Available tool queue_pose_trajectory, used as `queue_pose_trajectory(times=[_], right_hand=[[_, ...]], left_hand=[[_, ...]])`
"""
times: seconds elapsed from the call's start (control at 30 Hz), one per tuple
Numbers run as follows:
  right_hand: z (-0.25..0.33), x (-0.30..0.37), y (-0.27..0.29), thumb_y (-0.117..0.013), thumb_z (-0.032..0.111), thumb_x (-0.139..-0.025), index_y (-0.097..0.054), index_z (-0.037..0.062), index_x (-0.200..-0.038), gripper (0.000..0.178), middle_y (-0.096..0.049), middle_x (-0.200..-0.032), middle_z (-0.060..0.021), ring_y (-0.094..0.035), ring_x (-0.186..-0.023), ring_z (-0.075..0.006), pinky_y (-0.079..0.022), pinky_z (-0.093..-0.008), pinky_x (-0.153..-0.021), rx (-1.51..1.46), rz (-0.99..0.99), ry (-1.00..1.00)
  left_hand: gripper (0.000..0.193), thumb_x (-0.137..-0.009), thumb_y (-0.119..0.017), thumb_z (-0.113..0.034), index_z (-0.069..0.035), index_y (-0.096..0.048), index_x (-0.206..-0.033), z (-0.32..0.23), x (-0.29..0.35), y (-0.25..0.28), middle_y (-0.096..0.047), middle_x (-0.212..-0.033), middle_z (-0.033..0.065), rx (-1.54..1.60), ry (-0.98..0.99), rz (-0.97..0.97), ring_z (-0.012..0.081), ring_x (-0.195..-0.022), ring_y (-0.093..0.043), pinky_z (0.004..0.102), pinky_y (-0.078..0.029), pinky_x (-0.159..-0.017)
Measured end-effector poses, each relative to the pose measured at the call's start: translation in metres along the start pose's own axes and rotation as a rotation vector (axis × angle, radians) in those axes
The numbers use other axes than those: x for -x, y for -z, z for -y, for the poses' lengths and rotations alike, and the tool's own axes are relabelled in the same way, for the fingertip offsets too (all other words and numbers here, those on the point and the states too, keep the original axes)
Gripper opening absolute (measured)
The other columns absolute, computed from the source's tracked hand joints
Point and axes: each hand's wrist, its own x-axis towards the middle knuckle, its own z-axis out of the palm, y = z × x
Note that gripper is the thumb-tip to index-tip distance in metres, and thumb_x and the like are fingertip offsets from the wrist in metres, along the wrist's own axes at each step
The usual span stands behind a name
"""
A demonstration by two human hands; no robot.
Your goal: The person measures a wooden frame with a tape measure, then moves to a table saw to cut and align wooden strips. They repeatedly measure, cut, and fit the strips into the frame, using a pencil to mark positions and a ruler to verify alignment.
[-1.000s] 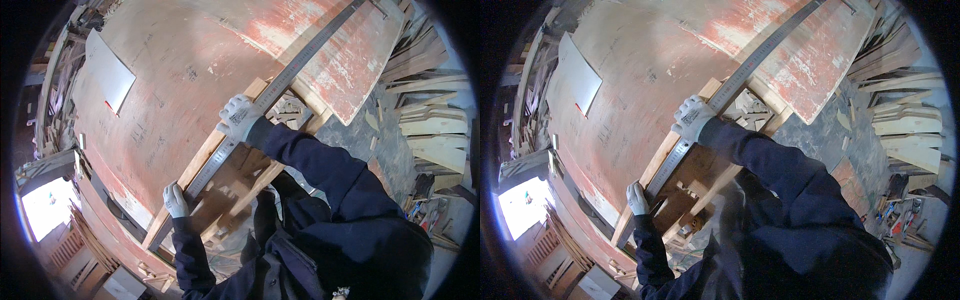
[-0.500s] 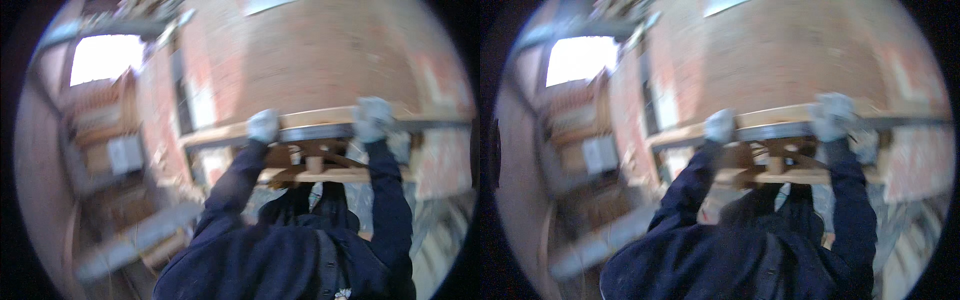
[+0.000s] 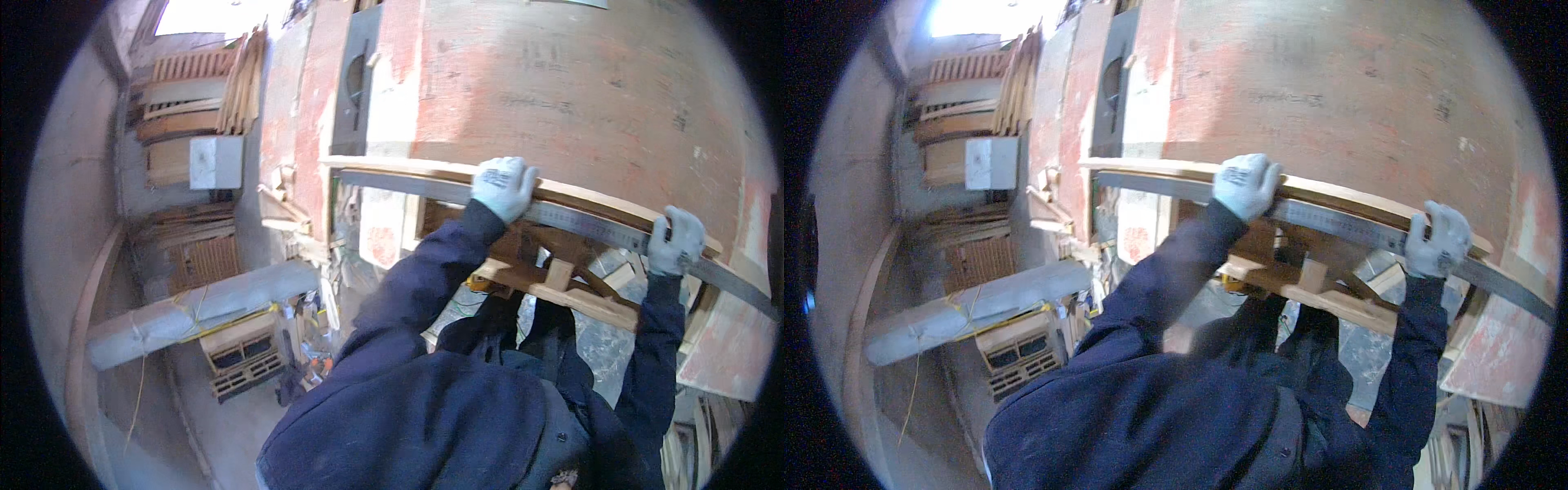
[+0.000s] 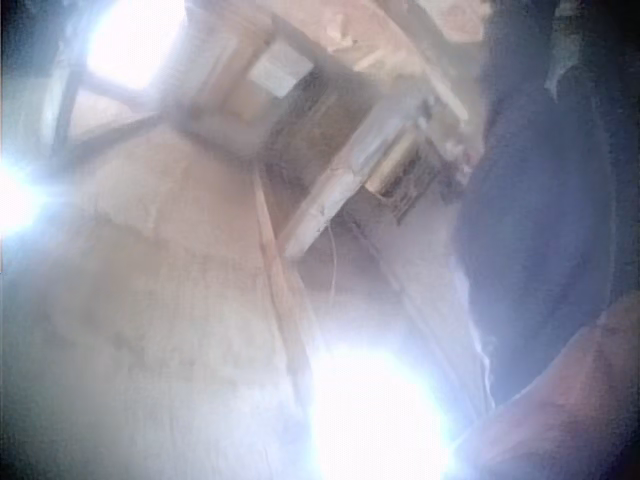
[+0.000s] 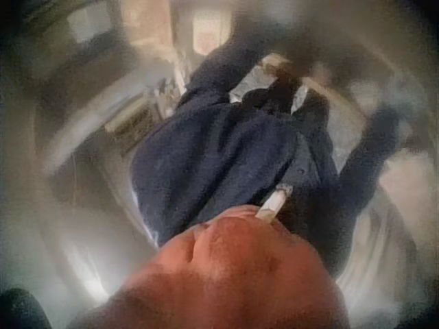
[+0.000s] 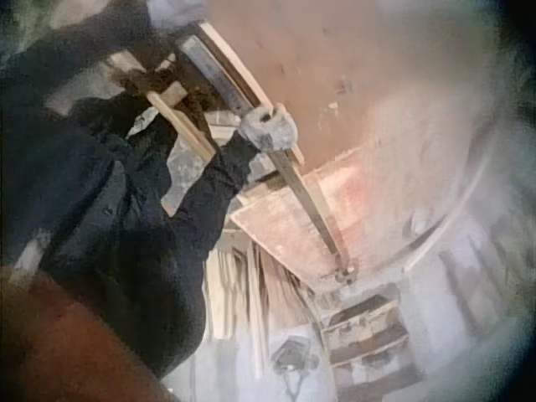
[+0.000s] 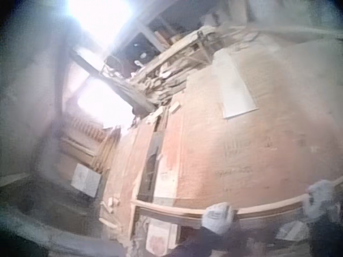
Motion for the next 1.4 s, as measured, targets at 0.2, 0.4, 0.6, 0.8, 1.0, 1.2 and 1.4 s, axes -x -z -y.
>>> queue_pose_trajectory(times=[0.2,0.4,0.6,0.8,1.0,1.2,1.4], right_hand=[[0.017,0.002,-0.018,-0.075,0.02,-0.077,-0.053,0.0197,-0.071,0.023,-0.049,-0.073,-0.0016,-0.054,-0.073,-0.0249,-0.044,-0.0433,-0.067,-0.126,-0.089,0.007],[0.029,-0.01,0.014,-0.063,0.037,-0.089,-0.07,0.0181,-0.082,0.021,-0.067,-0.088,-0.0051,-0.061,-0.096,-0.0284,-0.043,-0.0507,-0.091,-0.055,0.062,-0.045],[0.021,-0.009,0.024,-0.059,0.037,-0.093,-0.073,0.0169,-0.086,0.025,-0.069,-0.09,-0.0061,-0.062,-0.095,-0.0271,-0.042,-0.0494,-0.091,-0.027,0.142,-0.002],[0.021,-0.007,0.022,-0.058,0.036,-0.093,-0.074,0.0151,-0.086,0.028,-0.07,-0.088,-0.0064,-0.063,-0.092,-0.0267,-0.043,-0.0507,-0.088,-0.032,0.172,-0.025],[0.02,-0.006,0.029,-0.06,0.033,-0.096,-0.07,0.0134,-0.099,0.023,-0.066,-0.097,-0.0081,-0.061,-0.099,-0.0258,-0.043,-0.049,-0.095,-0.002,0.274,-0.001],[0.019,-0.006,0.033,-0.06,0.033,-0.096,-0.071,0.0127,-0.098,0.023,-0.066,-0.096,-0.0078,-0.061,-0.099,-0.0263,-0.043,-0.0488,-0.095,0.004,0.264,-0.002],[0.019,-0.006,0.032,-0.059,0.033,-0.096,-0.072,0.0119,-0.099,0.025,-0.067,-0.096,-0.0081,-0.062,-0.099,-0.0267,-0.044,-0.0491,-0.095,0.003,0.246,-0.016]], left_hand=[[0.024,-0.102,-0.059,-0.027,-0.008,-0.066,-0.089,0.038,-0.015,0.003,-0.065,-0.08,0.0147,-0.304,-0.435,0.168,0.0349,-0.076,-0.067,0.0468,-0.054,-0.065],[0.04,-0.109,-0.041,-0.03,-0.006,-0.07,-0.093,0.047,-0.024,-0.005,-0.069,-0.079,0.0157,-0.083,-0.128,0.336,0.0357,-0.075,-0.068,0.0467,-0.052,-0.069],[0.059,-0.109,-0.039,-0.042,-0.002,-0.072,-0.081,0.001,-0.022,-0.018,-0.066,-0.063,0.0145,-0.039,0.099,0.257,0.0305,-0.057,-0.065,0.0449,-0.048,-0.06],[0.056,-0.109,-0.037,-0.039,-0.003,-0.069,-0.08,-0.043,-0.027,-0.038,-0.064,-0.063,0.0149,-0.055,0.046,0.254,0.0317,-0.058,-0.064,0.045,-0.048,-0.06],[0.051,-0.109,-0.035,-0.035,-0.003,-0.066,-0.085,-0.058,-0.031,-0.039,-0.064,-0.066,0.0154,-0.122,0.013,0.294,0.0341,-0.062,-0.065,0.0451,-0.047,-0.06],[0.045,-0.109,-0.035,-0.032,-0.004,-0.063,-0.087,-0.077,-0.034,-0.047,-0.064,-0.069,0.0173,-0.094,-0.015,0.343,0.0367,-0.064,-0.065,0.0466,-0.048,-0.062],[0.046,-0.109,-0.035,-0.033,-0.003,-0.063,-0.088,-0.08,-0.036,-0.052,-0.067,-0.077,0.0198,-0.149,-0.032,0.357,0.04,-0.07,-0.066,0.0481,-0.049,-0.065]])
